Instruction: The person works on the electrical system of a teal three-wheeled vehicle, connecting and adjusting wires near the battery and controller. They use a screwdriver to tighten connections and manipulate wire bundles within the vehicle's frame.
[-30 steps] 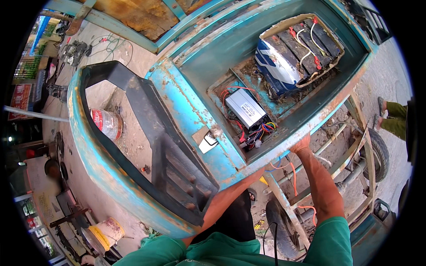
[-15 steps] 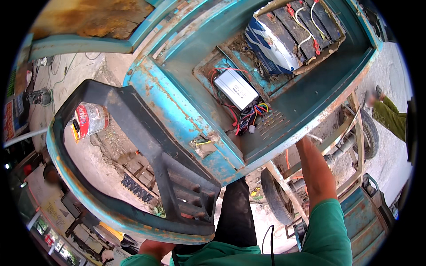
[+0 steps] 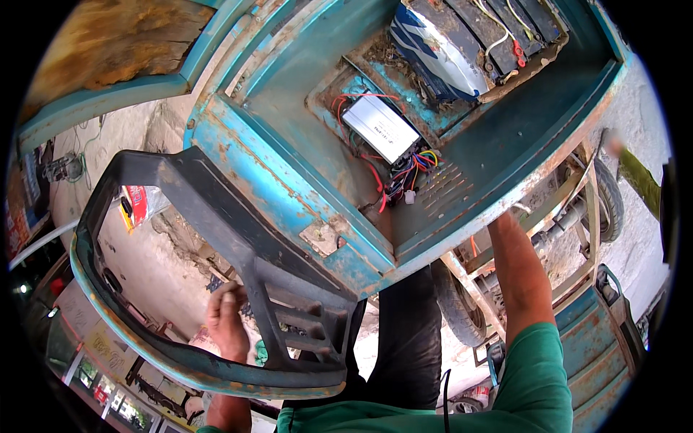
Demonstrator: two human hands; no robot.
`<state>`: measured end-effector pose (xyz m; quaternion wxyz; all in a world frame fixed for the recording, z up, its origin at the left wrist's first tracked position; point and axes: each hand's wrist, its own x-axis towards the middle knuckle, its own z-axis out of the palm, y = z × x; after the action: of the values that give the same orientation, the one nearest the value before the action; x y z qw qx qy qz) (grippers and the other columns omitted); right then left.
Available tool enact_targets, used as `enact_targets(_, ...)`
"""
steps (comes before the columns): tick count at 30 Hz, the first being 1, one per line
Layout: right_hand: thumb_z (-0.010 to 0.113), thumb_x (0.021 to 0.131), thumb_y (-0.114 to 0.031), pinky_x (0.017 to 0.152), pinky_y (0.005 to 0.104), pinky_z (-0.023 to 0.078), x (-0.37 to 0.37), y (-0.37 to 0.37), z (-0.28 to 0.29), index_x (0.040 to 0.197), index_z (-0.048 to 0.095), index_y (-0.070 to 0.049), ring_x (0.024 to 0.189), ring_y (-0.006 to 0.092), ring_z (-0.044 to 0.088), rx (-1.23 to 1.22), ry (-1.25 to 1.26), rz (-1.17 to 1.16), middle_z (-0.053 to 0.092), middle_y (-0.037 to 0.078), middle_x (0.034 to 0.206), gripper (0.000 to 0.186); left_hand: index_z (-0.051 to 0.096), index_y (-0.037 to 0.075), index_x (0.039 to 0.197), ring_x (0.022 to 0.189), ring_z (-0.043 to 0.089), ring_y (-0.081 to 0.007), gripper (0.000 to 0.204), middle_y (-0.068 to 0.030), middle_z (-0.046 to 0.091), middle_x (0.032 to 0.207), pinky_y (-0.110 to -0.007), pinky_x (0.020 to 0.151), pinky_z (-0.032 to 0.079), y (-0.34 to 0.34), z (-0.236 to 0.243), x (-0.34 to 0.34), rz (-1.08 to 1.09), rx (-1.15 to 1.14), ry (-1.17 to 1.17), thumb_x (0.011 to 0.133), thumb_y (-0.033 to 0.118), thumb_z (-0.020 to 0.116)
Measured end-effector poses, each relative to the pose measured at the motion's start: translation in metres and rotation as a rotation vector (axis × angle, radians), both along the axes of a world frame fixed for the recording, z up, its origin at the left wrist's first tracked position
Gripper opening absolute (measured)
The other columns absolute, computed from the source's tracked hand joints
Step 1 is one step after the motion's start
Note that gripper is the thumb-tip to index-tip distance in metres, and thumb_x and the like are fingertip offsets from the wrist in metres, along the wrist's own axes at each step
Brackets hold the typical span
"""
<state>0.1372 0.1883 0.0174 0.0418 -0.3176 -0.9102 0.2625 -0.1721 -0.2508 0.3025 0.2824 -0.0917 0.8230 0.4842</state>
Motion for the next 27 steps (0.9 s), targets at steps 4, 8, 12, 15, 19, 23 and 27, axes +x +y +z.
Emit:
enact_targets(4,0.057,0.083,-0.044,0.100,0.0463,0.039,0.001,0.002,0.001,0.105,0.068,-0.009,0.104,0.0340,0.059,-0.014,0.002,-0.005,0.067,0.016,0.106,0.043,0.065,-0.001,0.112,0.079,0.068,-0.0225,0.025,-0.0126,0.070,0.088,-0.037,0.083,0.055,0.013,0.054,-0.034,-0.050,-0.040,0.255,0.103,0.019,0.052)
enact_targets(8,0.056,0.083,-0.044,0.100,0.0460,0.039,-0.005,0.003,0.001,0.105,0.068,-0.009,0.104,0.0335,0.059,-0.027,0.009,0.005,0.067,0.016,0.107,0.043,0.064,-0.002,0.105,0.073,0.063,-0.0194,0.032,-0.0080,0.065,0.080,-0.035,0.080,0.053,0.044,0.131,-0.062,-0.032,-0.392,0.516,0.105,0.026,0.049)
enact_targets(12,0.056,0.084,-0.044,0.101,0.0457,0.039,-0.006,0.003,-0.006,0.106,0.067,-0.009,0.105,0.0330,0.059,-0.064,0.015,-0.005,0.067,0.015,0.107,0.043,0.059,-0.001,0.116,0.104,0.062,-0.0239,0.033,-0.0142,0.063,0.105,-0.041,0.099,0.047,0.087,0.193,-0.085,-0.320,-0.324,0.928,0.108,0.023,0.039)
enact_targets(15,0.056,0.084,-0.044,0.101,0.0455,0.038,-0.012,0.002,-0.004,0.106,0.067,-0.009,0.106,0.0326,0.059,-0.077,0.029,0.013,0.066,0.015,0.108,0.043,0.058,-0.004,0.121,0.119,0.060,-0.0338,0.041,-0.0219,0.064,0.121,-0.047,0.108,0.043,0.136,0.193,-0.079,-0.693,-0.044,0.978,0.107,0.031,0.042)
enact_targets(19,0.056,0.084,-0.044,0.102,0.0452,0.038,-0.014,0.003,-0.004,0.107,0.067,-0.009,0.106,0.0321,0.058,-0.094,0.030,0.011,0.066,0.015,0.108,0.044,0.062,-0.001,0.106,0.104,0.059,-0.0354,0.041,-0.0185,0.067,0.102,-0.051,0.098,0.041,0.190,0.166,-0.081,-1.084,-0.348,0.947,0.102,0.036,0.045)
enact_targets(23,0.056,0.084,-0.044,0.103,0.0450,0.038,-0.015,0.002,-0.006,0.107,0.067,-0.008,0.107,0.0315,0.058,-0.114,0.033,0.021,0.066,0.015,0.109,0.044,0.064,-0.001,0.098,0.102,0.054,-0.0313,0.043,-0.0160,0.065,0.099,-0.048,0.096,0.037,0.200,0.161,-0.079,-1.138,-0.417,0.935,0.102,0.037,0.043)
enact_targets(27,0.056,0.084,-0.044,0.103,0.0447,0.038,-0.016,0.002,-0.008,0.108,0.066,-0.008,0.108,0.0310,0.058,-0.120,0.040,0.017,0.066,0.015,0.110,0.044,0.063,0.000,0.095,0.100,0.055,-0.0305,0.041,-0.0151,0.066,0.097,-0.048,0.095,0.038,0.200,0.158,-0.081,-1.144,-0.403,0.950,0.102,0.035,0.042)
